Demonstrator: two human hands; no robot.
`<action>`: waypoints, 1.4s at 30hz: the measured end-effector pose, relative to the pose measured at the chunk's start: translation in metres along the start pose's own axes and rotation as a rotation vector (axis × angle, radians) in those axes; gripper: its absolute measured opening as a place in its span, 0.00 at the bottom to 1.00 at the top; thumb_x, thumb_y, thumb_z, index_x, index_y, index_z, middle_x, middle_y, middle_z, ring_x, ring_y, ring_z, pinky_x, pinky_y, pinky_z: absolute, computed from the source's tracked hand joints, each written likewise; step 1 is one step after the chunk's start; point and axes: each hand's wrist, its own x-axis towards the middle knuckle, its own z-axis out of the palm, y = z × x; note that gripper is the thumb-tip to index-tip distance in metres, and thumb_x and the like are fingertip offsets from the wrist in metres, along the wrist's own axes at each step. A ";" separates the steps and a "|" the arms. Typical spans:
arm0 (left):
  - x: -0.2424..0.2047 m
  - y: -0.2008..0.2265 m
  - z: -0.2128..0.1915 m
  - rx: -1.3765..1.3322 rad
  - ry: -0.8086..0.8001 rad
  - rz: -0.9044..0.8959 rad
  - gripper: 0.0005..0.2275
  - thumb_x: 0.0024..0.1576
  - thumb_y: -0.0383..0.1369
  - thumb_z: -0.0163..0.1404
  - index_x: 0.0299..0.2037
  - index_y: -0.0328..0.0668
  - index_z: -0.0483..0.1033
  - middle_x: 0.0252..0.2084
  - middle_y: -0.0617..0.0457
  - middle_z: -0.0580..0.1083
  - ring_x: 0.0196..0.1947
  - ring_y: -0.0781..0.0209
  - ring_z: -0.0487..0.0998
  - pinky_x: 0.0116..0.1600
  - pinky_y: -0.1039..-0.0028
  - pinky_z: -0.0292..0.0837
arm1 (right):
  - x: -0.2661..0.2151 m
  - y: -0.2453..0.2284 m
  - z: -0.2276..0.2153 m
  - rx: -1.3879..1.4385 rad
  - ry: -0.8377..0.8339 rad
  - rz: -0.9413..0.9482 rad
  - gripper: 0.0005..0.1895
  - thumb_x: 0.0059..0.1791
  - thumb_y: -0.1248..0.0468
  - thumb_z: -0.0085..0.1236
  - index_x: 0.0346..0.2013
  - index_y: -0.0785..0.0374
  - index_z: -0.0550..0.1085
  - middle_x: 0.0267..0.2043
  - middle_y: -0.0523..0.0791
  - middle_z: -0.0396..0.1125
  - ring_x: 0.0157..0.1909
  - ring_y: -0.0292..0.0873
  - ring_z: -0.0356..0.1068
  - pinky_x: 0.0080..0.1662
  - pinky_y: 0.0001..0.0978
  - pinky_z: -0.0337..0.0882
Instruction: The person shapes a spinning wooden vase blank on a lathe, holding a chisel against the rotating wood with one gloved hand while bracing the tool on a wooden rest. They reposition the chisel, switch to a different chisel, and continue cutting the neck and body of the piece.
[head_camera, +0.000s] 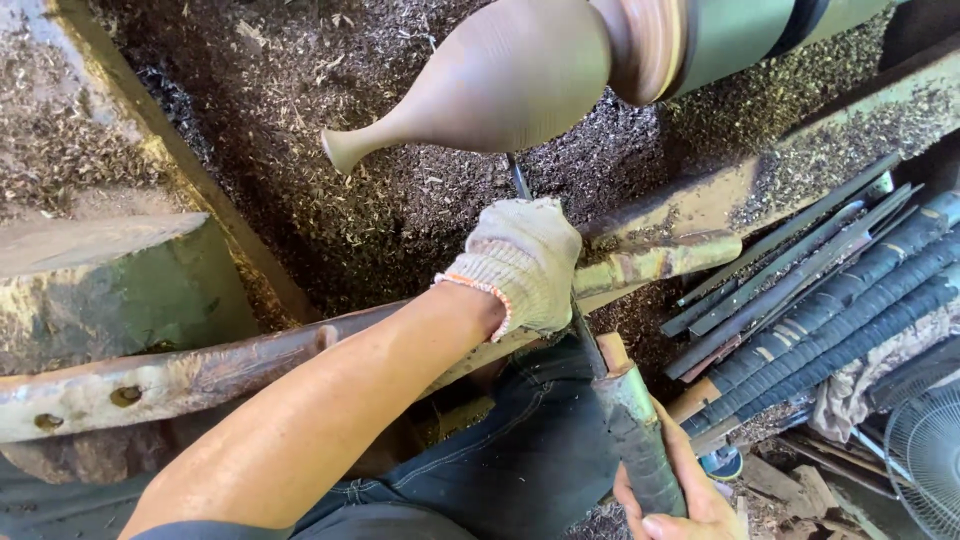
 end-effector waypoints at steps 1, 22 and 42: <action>0.000 0.000 -0.001 0.004 -0.003 0.008 0.12 0.41 0.36 0.59 0.34 0.43 0.84 0.42 0.36 0.77 0.44 0.41 0.80 0.49 0.59 0.77 | 0.000 0.000 0.007 0.005 0.005 -0.005 0.69 0.35 0.65 0.70 0.79 0.41 0.34 0.38 0.56 0.65 0.29 0.45 0.68 0.32 0.33 0.69; 0.003 -0.005 0.002 0.007 0.035 0.130 0.15 0.41 0.36 0.61 0.36 0.36 0.81 0.46 0.36 0.73 0.46 0.38 0.78 0.51 0.58 0.75 | 0.010 0.029 0.081 0.012 0.214 -0.164 0.67 0.32 0.65 0.61 0.80 0.43 0.36 0.37 0.56 0.64 0.17 0.47 0.68 0.24 0.37 0.71; 0.000 0.000 0.000 -0.055 -0.004 -0.018 0.14 0.41 0.34 0.59 0.36 0.36 0.82 0.46 0.33 0.73 0.45 0.37 0.78 0.50 0.57 0.76 | 0.005 0.008 0.017 -0.084 0.095 -0.064 0.69 0.33 0.60 0.69 0.80 0.46 0.37 0.33 0.56 0.66 0.26 0.44 0.68 0.32 0.37 0.71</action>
